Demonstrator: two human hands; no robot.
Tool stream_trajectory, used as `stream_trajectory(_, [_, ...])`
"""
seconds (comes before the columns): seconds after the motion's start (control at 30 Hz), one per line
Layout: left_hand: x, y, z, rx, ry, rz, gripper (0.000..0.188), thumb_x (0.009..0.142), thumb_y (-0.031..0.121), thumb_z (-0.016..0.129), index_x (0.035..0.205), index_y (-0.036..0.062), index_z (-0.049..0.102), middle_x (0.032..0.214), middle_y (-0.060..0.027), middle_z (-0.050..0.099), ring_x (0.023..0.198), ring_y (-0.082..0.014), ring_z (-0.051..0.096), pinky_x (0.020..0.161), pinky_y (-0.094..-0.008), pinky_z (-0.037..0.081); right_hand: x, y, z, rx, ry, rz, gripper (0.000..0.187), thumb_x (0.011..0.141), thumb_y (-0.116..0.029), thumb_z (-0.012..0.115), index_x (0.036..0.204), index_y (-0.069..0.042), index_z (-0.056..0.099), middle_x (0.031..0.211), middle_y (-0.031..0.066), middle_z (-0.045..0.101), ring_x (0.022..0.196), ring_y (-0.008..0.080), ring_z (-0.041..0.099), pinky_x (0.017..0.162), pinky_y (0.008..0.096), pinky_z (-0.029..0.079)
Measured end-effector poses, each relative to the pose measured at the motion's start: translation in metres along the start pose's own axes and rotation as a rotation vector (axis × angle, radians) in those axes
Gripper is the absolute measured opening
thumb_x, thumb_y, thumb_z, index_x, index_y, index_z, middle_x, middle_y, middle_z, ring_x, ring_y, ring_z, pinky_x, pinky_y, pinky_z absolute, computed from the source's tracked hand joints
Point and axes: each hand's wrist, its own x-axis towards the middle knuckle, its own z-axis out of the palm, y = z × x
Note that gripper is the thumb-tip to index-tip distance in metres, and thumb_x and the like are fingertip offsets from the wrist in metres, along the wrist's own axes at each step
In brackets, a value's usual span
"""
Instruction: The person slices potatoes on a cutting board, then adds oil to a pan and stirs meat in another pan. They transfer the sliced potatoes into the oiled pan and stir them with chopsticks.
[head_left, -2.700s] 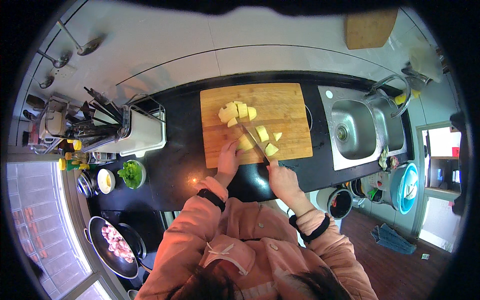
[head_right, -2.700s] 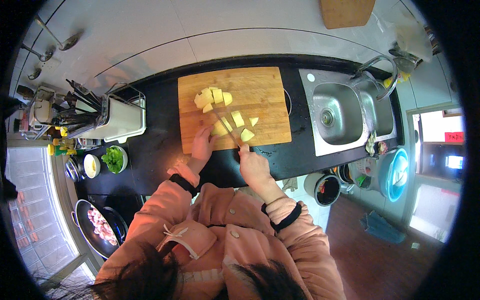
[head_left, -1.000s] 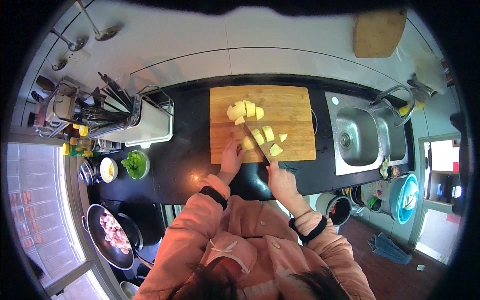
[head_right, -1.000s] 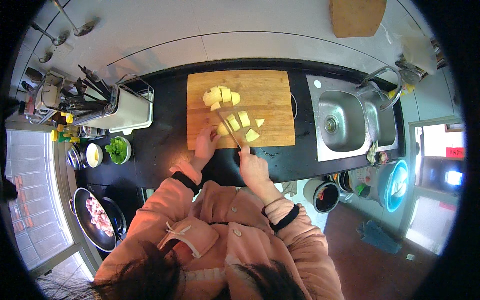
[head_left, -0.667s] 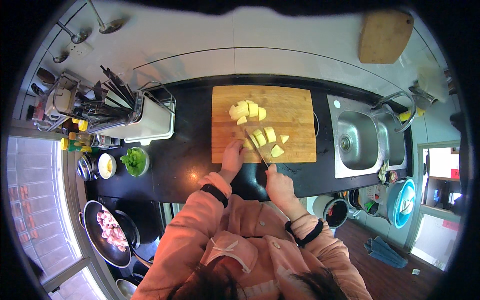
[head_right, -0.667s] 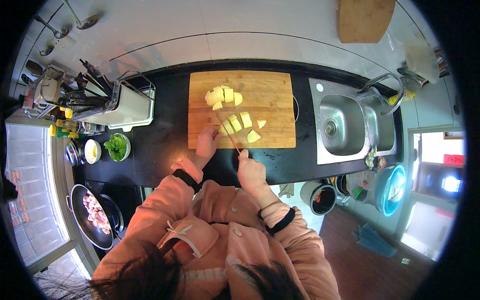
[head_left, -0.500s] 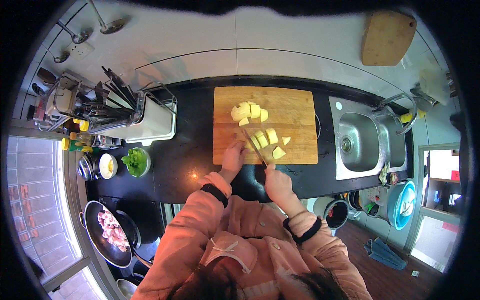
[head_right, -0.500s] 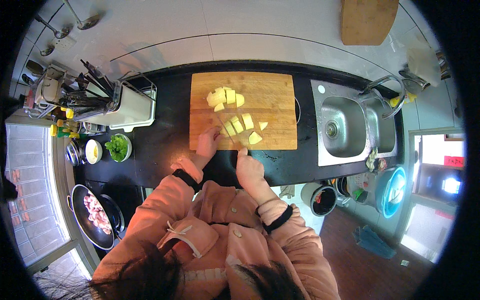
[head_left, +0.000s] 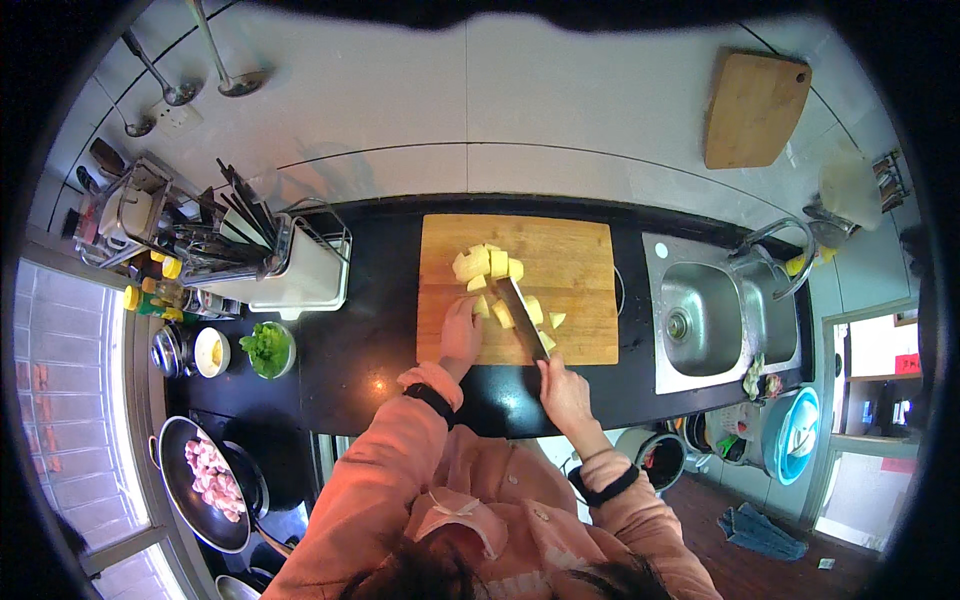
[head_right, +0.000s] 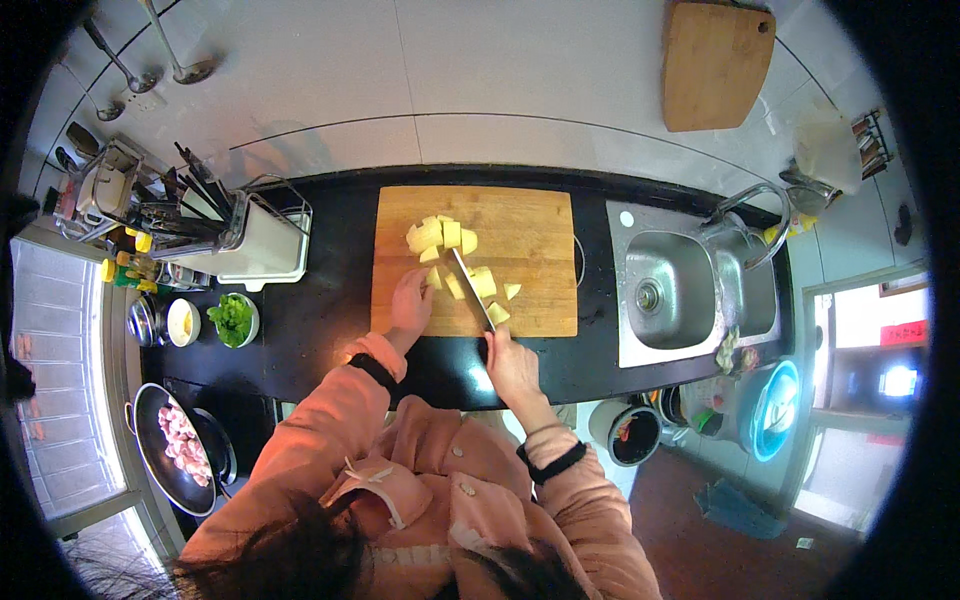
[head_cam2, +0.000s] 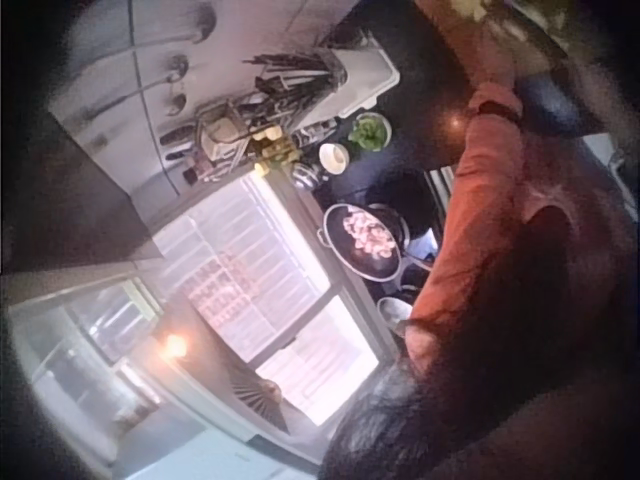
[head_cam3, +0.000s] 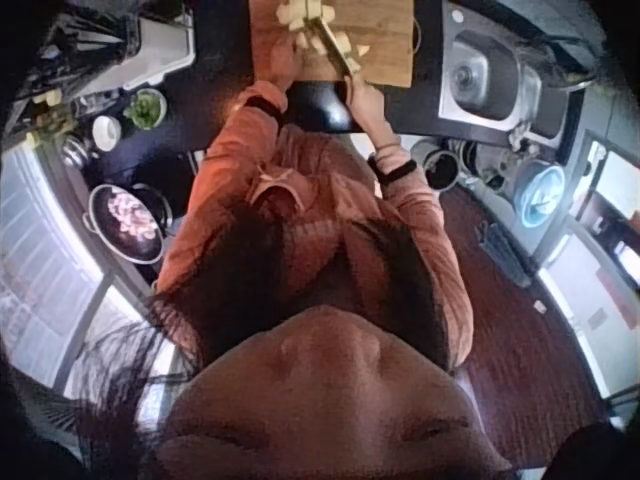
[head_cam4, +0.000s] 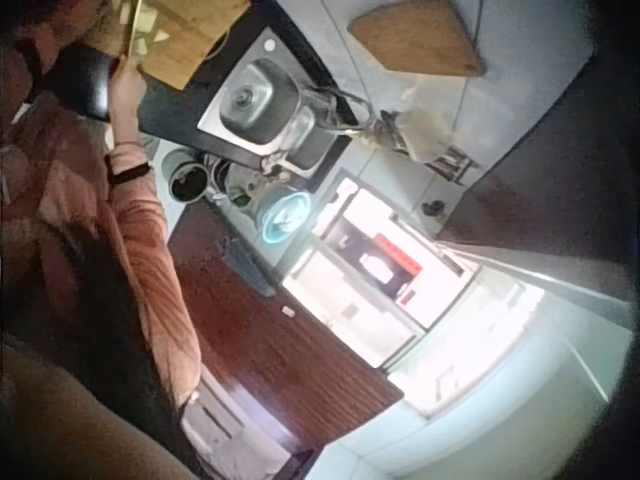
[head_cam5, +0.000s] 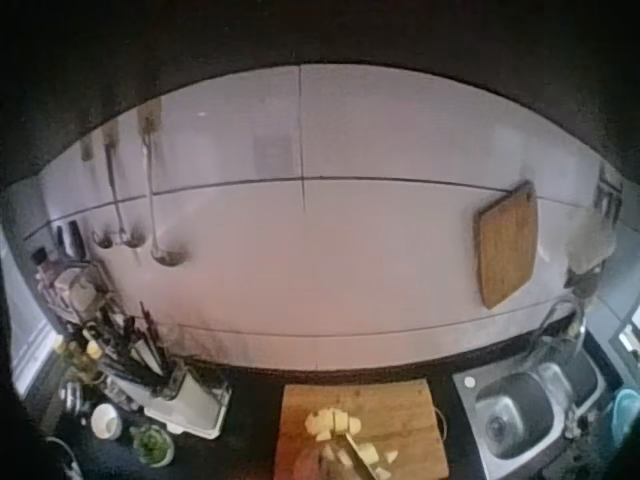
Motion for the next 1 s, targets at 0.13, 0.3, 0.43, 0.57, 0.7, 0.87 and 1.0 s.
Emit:
stream_trajectory(0.13, [-0.014,0.03,-0.002,0.122,0.086,0.289,0.044,0.079,0.013,0.062,0.121,0.0066,0.052,0.13,-0.0181,0.043,0.123,-0.0392,0.038,0.102,-0.0483,0.033,-0.013,0.018,-0.016,-0.002,0.085,0.168,0.028,0.096,-0.028,0.043,0.096,-0.001,0.048,0.06,0.0252,0.059,0.058,0.0433,0.06,0.052,0.0524,0.047])
stream_trajectory(0.3, [-0.026,0.063,0.02,0.303,-0.306,0.701,0.051,0.083,0.038,0.059,0.129,0.0169,0.05,0.143,-0.013,0.035,0.136,-0.0335,0.024,0.108,-0.0611,0.015,-0.022,0.04,-0.014,0.026,0.15,0.322,0.022,0.094,-0.021,0.044,0.103,-0.001,0.046,0.063,0.0269,0.059,0.061,0.0454,0.06,0.055,0.0545,0.047])
stream_trajectory(0.43, [-0.005,0.051,0.046,0.5,-0.258,0.762,0.047,0.085,0.04,0.057,0.127,0.0204,0.053,0.144,-0.01,0.034,0.136,-0.0306,0.025,0.109,-0.0602,0.014,-0.024,0.042,0.002,0.05,0.111,0.334,0.025,0.091,-0.018,0.046,0.109,-0.001,0.044,0.064,0.0266,0.06,0.061,0.0461,0.059,0.056,0.0556,0.047])
stream_trajectory(0.57, [0.021,0.024,0.041,0.589,-0.165,0.675,0.043,0.088,0.036,0.052,0.129,0.0218,0.051,0.146,-0.0087,0.032,0.136,-0.0282,0.026,0.11,-0.0553,0.015,-0.017,0.027,0.022,0.091,0.077,0.331,0.026,0.092,-0.019,0.045,0.111,-0.002,0.041,0.063,0.0263,0.059,0.059,0.0461,0.058,0.054,0.0557,0.046])
stream_trajectory(0.7, [0.034,0.019,0.023,0.643,-0.075,0.416,0.064,0.086,0.045,0.054,0.138,0.0117,0.038,0.147,-0.0165,0.025,0.139,-0.0308,0.018,0.111,-0.0545,0.009,0.009,0.005,0.037,0.236,0.123,0.207,0.018,0.092,-0.019,0.045,0.101,-0.003,0.042,0.066,0.0289,0.059,0.062,0.0481,0.058,0.056,0.0572,0.045])
stream_trajectory(0.87, [0.043,0.032,0.009,0.572,0.087,0.047,0.102,0.071,0.059,0.067,0.144,0.0061,0.021,0.148,-0.0233,0.014,0.138,-0.04,0.011,0.111,-0.0542,0.01,0.034,-0.002,0.041,0.273,0.13,0.2,0.019,0.092,-0.02,0.046,0.1,-0.003,0.047,0.07,0.0285,0.059,0.066,0.0486,0.057,0.059,0.057,0.044])
stream_trajectory(1.0, [0.045,0.03,0.004,0.286,-0.085,0.038,0.108,0.066,0.053,0.075,0.144,0.0053,0.018,0.147,-0.0235,0.015,0.136,-0.0435,0.013,0.111,-0.0528,0.016,0.044,0.024,0.027,0.153,0.19,0.188,0.02,0.091,-0.021,0.048,0.102,-0.004,0.049,0.068,0.026,0.06,0.063,0.0456,0.059,0.056,0.0547,0.045])
